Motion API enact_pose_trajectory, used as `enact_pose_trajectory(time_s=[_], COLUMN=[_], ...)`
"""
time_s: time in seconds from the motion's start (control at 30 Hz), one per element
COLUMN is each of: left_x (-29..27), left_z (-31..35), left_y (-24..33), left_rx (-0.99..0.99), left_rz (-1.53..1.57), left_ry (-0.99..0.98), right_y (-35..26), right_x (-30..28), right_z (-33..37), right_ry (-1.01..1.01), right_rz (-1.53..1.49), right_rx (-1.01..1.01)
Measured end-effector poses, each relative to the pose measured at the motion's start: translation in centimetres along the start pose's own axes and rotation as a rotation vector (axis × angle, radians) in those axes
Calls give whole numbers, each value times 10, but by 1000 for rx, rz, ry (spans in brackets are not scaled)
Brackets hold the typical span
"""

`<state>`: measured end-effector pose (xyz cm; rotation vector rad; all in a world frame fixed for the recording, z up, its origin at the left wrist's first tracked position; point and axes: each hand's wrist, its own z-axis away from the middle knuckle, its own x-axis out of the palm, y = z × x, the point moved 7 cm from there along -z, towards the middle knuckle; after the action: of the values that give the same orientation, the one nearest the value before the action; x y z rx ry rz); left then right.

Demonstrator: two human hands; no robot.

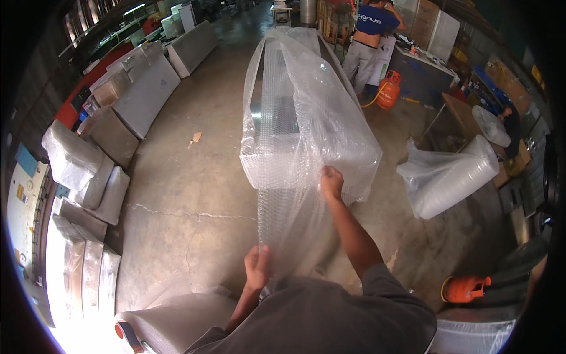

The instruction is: The person wraps a stainless steel kitchen appliance with bubble wrap and secures it with packing tape. They repeatedly adjust the bubble wrap to cover all sides and use a tape dispenser to seal the wrapping.

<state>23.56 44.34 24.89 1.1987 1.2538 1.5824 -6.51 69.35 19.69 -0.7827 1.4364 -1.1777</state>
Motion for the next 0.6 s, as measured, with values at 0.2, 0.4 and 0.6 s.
enact_pose_trajectory(time_s=[0.2, 0.4, 0.6], left_x=[-3, -4, -19], left_z=[2, 1, 1], left_y=[-6, 0, 20], left_rx=[-13, 5, 22], left_rz=[2, -15, 16], left_ry=[22, 41, 138], right_y=[-32, -29, -13], right_x=[-20, 2, -42], right_z=[-19, -36, -48], right_ry=[164, 366, -33], right_rz=[49, -24, -443], right_rx=[62, 128, 418])
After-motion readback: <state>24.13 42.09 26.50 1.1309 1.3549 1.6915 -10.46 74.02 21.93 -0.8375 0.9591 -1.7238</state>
